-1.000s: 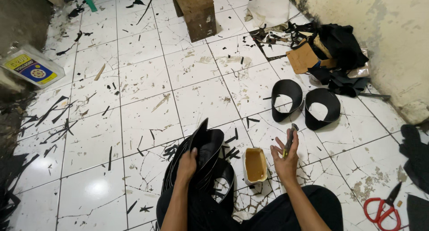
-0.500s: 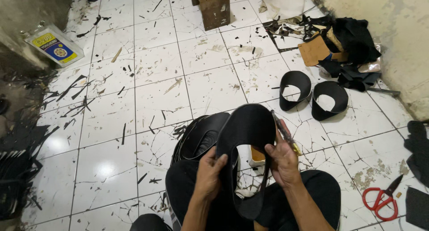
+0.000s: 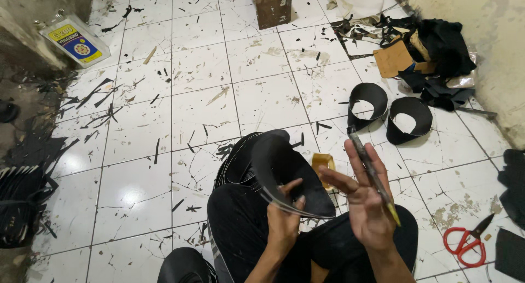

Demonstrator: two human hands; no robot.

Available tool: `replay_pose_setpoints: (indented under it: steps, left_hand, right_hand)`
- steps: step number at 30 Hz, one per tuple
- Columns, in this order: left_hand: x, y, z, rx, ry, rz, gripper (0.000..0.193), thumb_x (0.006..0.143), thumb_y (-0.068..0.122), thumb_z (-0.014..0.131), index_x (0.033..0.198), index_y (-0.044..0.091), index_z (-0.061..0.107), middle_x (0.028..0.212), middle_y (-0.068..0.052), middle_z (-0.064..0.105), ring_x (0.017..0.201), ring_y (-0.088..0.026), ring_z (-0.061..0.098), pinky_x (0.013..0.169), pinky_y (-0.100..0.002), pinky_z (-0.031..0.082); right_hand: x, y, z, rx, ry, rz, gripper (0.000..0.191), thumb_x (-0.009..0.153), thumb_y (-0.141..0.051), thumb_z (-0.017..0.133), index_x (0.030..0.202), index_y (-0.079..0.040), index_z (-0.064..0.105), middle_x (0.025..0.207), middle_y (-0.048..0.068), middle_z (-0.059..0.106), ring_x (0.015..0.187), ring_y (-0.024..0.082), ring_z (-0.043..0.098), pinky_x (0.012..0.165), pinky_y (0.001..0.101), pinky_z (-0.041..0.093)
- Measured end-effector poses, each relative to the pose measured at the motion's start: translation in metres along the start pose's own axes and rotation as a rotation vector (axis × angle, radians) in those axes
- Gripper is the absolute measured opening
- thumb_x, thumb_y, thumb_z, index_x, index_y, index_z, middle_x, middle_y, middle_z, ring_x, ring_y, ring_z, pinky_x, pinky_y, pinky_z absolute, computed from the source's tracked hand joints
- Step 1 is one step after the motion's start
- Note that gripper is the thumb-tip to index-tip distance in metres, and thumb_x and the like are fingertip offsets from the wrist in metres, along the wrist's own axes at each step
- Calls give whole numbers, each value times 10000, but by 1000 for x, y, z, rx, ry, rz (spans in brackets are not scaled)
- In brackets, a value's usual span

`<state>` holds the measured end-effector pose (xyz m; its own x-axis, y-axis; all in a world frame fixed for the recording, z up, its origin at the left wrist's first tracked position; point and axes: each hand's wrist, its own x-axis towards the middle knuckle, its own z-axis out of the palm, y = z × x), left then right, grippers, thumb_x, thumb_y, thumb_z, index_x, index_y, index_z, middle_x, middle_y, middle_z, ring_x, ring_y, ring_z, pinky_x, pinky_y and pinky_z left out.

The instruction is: The person sits on the workshop floor and applies glue with a brush along the edge of black shoe upper components, holding each piece in their lap. Coated pieces are set aside on the floor, forming a growing row of finished components.

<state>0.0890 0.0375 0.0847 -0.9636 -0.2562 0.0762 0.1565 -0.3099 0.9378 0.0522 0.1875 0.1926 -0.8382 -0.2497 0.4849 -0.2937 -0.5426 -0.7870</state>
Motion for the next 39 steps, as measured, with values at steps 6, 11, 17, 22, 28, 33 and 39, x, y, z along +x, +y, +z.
replay_pose_setpoints:
  steps: [6,11,17,22,28,33,39]
  left_hand:
    - [-6,18,6,367,138,46,243,944,48,633,1182,19,669,952,-44,703,668,-61,582,565,-211,437]
    - [-1,-2,-15,-184,93,-281,258,1021,144,573,1225,-3,631,788,0,511,588,-79,412,527,-234,365]
    - [0,-18,-3,-278,97,-81,365,991,245,691,1175,-8,503,1036,-61,544,940,-93,525,839,-261,474]
    - [-3,-9,4,195,4,-10,674,794,215,882,1266,6,448,1155,-143,573,1046,-174,608,916,-318,522]
    - [13,-20,-7,-16,-17,-40,588,802,13,739,1320,-9,462,1223,-161,559,1098,-247,631,923,-369,550]
    - [19,-35,-25,30,-36,-30,603,741,-93,543,1335,0,498,1283,-156,563,1195,-234,596,1010,-365,522]
    - [18,-39,-50,125,10,-87,602,738,-72,539,1335,4,521,1293,-159,593,904,-157,607,757,-288,506]
  right_hand:
    - [-1,23,-12,-413,219,405,852,855,112,575,1590,-96,200,1639,171,361,1201,320,655,934,409,554]
    - [-14,34,-12,-303,222,399,895,818,137,612,1575,-102,200,1616,167,364,1127,299,707,893,380,575]
    - [-21,34,-4,-353,157,403,892,831,59,671,1599,-81,239,1636,171,392,1045,215,705,865,333,600]
    - [-24,36,-1,-675,-2,267,1058,699,-6,789,1599,-81,236,1606,147,459,859,194,713,780,320,607]
    - [-15,56,-10,-936,126,381,1028,703,-9,817,1555,-121,253,1525,127,493,927,220,759,744,323,651]
    - [-13,84,-42,-792,139,502,910,719,21,772,1511,-126,350,1456,127,573,894,226,757,737,304,652]
    - [-1,111,-100,-1049,274,674,275,989,-178,712,1249,-108,768,899,154,769,720,232,650,602,330,495]
